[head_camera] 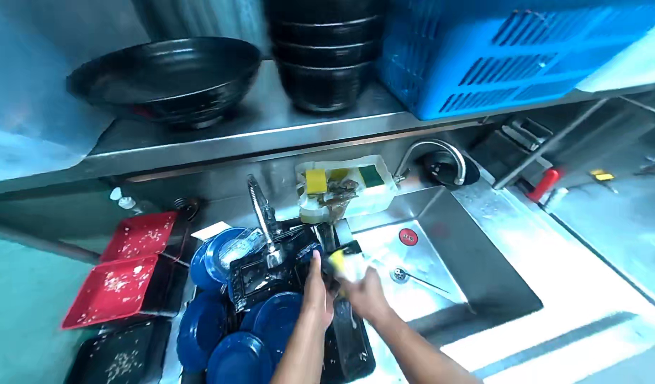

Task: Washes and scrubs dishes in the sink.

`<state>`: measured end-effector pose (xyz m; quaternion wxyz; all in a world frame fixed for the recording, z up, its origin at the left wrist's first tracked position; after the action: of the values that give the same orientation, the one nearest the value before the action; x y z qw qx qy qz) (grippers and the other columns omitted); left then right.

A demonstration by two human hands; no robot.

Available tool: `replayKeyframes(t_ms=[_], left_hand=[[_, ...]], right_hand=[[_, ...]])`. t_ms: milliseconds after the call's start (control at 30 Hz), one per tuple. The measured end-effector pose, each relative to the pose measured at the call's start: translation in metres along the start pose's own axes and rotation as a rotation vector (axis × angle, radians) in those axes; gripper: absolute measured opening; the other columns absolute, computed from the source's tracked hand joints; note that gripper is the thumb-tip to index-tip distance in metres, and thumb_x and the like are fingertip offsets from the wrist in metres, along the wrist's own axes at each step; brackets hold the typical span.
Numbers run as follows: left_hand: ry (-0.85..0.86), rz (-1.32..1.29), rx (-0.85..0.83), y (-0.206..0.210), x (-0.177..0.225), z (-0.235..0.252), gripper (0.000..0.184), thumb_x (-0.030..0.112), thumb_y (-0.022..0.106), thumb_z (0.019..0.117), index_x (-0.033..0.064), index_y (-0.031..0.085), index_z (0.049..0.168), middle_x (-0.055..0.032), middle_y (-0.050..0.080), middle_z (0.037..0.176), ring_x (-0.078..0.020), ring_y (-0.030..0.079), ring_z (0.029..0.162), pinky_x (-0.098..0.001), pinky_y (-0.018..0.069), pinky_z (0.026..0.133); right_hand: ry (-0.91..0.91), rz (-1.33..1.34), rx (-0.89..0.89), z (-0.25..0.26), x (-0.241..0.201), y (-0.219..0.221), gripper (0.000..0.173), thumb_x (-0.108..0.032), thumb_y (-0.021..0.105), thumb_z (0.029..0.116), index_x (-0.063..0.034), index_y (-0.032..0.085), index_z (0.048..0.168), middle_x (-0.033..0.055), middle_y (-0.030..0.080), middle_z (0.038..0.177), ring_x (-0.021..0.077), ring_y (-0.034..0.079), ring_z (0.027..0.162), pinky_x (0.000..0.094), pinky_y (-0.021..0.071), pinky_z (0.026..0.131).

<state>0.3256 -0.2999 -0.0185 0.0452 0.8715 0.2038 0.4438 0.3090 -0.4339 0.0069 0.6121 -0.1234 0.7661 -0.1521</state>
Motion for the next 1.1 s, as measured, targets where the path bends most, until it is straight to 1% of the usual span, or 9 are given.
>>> replayKeyframes(t_ms=[67,167,267,367,500,633,867,967,1100], left_hand=[[0.044,-0.079,0.113,0.020,0.007,-0.014,0.056,0.050,0.040,0.1082,0.0019,0.057,0.132,-0.0184,0.069,0.109,-0.0277,0.069,0.095,-0.0487,0.0589,0.081],[0.209,0.063,0.143,0.040,0.000,-0.026,0.047,0.034,0.037,0.1119,-0.0010,0.054,0.138,-0.0180,0.065,0.123,-0.0229,0.065,0.109,-0.0426,0.0551,0.094],[0.277,0.072,0.172,0.047,-0.010,-0.013,0.050,0.036,0.032,0.1126,-0.0010,0.059,0.132,-0.0163,0.069,0.114,-0.0224,0.069,0.101,-0.0424,0.0587,0.088],[0.248,0.126,0.221,0.053,-0.011,-0.002,0.049,0.037,0.034,0.1124,-0.0013,0.059,0.131,-0.0168,0.069,0.112,-0.0231,0.069,0.099,-0.0429,0.0581,0.086],[0.345,0.179,0.302,0.065,-0.019,-0.007,0.046,0.033,0.039,0.1117,-0.0041,0.066,0.119,-0.0163,0.071,0.101,-0.0212,0.070,0.090,-0.0393,0.0595,0.081],[0.346,0.216,0.267,0.068,-0.018,0.006,0.043,0.030,0.040,0.1117,-0.0041,0.066,0.117,-0.0162,0.072,0.101,-0.0219,0.071,0.092,-0.0410,0.0596,0.083],[0.363,0.218,0.271,0.064,-0.003,0.012,0.039,0.027,0.043,0.1108,-0.0036,0.067,0.116,-0.0158,0.072,0.094,-0.0222,0.072,0.084,-0.0413,0.0612,0.078],[0.440,0.148,0.297,0.065,-0.012,0.000,0.022,0.010,0.056,0.1041,-0.0039,0.071,0.110,-0.0150,0.075,0.093,-0.0209,0.073,0.084,-0.0390,0.0626,0.078],[0.400,-0.080,0.336,0.057,-0.026,0.018,0.030,0.009,0.056,0.1036,-0.0047,0.056,0.130,-0.0198,0.070,0.109,-0.0265,0.071,0.096,-0.0454,0.0612,0.085]], right_hand=[[-0.119,-0.186,-0.215,-0.002,-0.001,0.013,0.050,-0.039,0.066,0.0938,0.0021,0.068,0.122,0.0171,0.069,0.123,0.0262,0.063,0.122,0.0482,0.0465,0.111],[-0.165,-0.341,-0.239,0.043,0.013,0.013,0.063,-0.046,0.045,0.1029,-0.0075,0.049,0.153,0.0109,0.037,0.165,0.0255,0.020,0.158,0.0569,0.0056,0.129],[-0.155,-0.247,-0.289,0.040,0.018,0.016,0.058,-0.041,0.040,0.1064,-0.0020,0.054,0.147,0.0168,0.043,0.160,0.0306,0.029,0.154,0.0526,0.0153,0.129],[-0.223,-0.213,-0.319,0.061,0.033,0.013,0.058,-0.033,0.038,0.1056,-0.0140,0.037,0.160,0.0015,0.027,0.170,0.0239,0.009,0.160,0.0609,-0.0011,0.127],[-0.146,-0.329,-0.305,0.080,0.045,-0.004,0.060,-0.045,0.032,0.1077,-0.0093,0.049,0.153,0.0090,0.037,0.165,0.0304,0.018,0.158,0.0582,0.0095,0.128],[-0.223,-0.226,-0.325,0.089,0.035,-0.001,0.060,-0.044,0.034,0.1086,-0.0194,0.030,0.164,-0.0022,0.022,0.172,0.0235,0.006,0.160,0.0625,0.0036,0.127],[-0.311,-0.271,-0.286,0.083,0.027,0.003,0.056,-0.038,0.035,0.1081,-0.0212,0.036,0.162,0.0004,0.026,0.170,0.0293,0.011,0.160,0.0705,0.0051,0.123],[-0.096,-0.172,-0.035,0.120,0.051,-0.027,0.050,-0.041,0.053,0.1039,-0.0066,0.058,0.140,0.0186,0.061,0.137,0.0381,0.058,0.127,0.0626,0.0468,0.105],[0.232,0.426,-0.110,0.086,0.104,-0.043,0.040,-0.025,0.067,0.0987,0.0018,0.059,0.126,0.0153,0.066,0.088,0.0228,0.063,0.065,0.0416,0.0570,0.058]])
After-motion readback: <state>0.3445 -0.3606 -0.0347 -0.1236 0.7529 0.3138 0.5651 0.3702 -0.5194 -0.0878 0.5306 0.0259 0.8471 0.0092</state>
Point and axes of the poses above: each hand's wrist, its own z-axis towards the middle knuckle, its own y-axis out of the palm, x = y × z, the point moved 5 cm from there along z, towards the middle knuckle
